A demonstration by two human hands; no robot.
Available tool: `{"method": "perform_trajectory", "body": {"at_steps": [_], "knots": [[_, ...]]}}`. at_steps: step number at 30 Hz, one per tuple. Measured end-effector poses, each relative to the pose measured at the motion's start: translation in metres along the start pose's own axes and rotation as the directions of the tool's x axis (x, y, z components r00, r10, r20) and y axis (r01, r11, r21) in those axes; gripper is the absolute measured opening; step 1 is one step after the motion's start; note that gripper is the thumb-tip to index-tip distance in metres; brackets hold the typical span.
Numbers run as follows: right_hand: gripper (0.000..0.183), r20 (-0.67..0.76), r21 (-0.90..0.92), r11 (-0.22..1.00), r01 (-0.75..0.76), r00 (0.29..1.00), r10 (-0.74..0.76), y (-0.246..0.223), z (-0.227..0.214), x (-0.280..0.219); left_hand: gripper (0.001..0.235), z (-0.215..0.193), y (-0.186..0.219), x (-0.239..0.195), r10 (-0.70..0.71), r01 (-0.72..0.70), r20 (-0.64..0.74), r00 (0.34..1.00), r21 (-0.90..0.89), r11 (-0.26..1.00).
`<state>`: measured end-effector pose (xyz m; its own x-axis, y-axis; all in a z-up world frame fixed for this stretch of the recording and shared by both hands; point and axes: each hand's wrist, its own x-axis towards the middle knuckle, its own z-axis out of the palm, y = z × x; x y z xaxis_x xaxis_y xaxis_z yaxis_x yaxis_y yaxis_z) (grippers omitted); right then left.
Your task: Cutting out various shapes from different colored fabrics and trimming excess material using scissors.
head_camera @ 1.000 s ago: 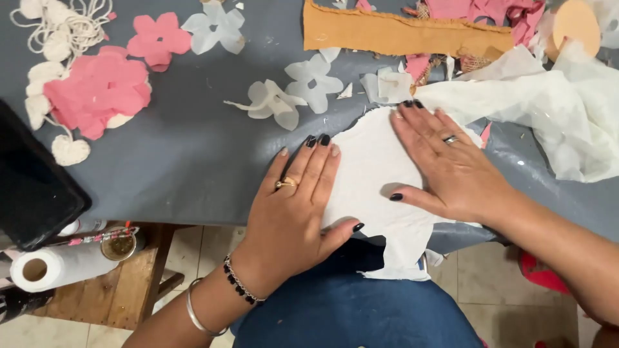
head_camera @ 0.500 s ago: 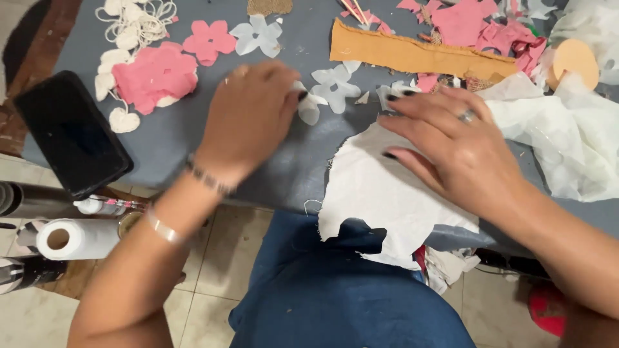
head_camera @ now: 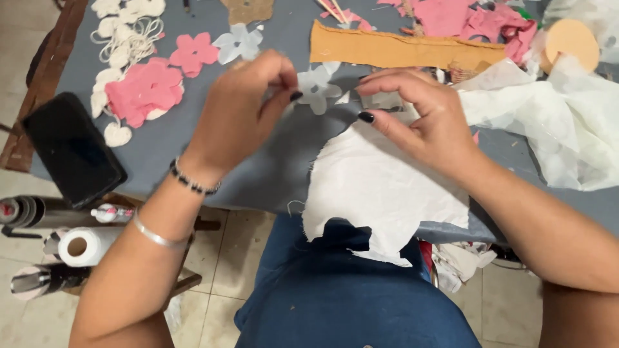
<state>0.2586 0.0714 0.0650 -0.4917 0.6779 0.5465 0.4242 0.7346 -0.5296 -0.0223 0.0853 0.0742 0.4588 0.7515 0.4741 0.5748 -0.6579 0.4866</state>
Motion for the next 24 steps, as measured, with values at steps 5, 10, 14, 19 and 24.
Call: {"method": "perform_trajectory", "body": {"at_steps": [5, 10, 14, 19, 24], "knots": [[0.077, 0.193, 0.434, 0.852, -0.293, 0.954, 0.23, 0.001, -0.001, -0.006, 0.023, 0.006, 0.055, -0.004, -0.109, 0.134, 0.102, 0.989, -0.28, 0.95], [0.058, 0.324, 0.624, 0.609, -0.488, 0.872, 0.367, -0.014, 0.002, -0.01, 0.038, 0.017, 0.073, -0.018, -0.25, 0.273, 0.113, 0.962, -0.492, 0.827], [0.054, 0.383, 0.584, 0.627, -0.516, 0.856, 0.347, -0.015, 0.002, -0.011, 0.05, 0.016, 0.076, -0.039, -0.336, 0.39, 0.198, 0.921, -0.51, 0.767], [0.055, 0.531, 0.239, 0.837, -0.492, 0.788, 0.312, -0.023, 0.003, -0.002, 0.071, 0.034, 0.069, -0.074, -0.298, 0.396, 0.306, 0.904, -0.338, 0.854], [0.055, 0.533, -0.012, 0.916, -0.401, 0.773, 0.345, -0.006, 0.023, -0.011, 0.062, 0.028, 0.055, -0.086, -0.316, 0.361, 0.236, 0.919, -0.179, 0.915]]}}
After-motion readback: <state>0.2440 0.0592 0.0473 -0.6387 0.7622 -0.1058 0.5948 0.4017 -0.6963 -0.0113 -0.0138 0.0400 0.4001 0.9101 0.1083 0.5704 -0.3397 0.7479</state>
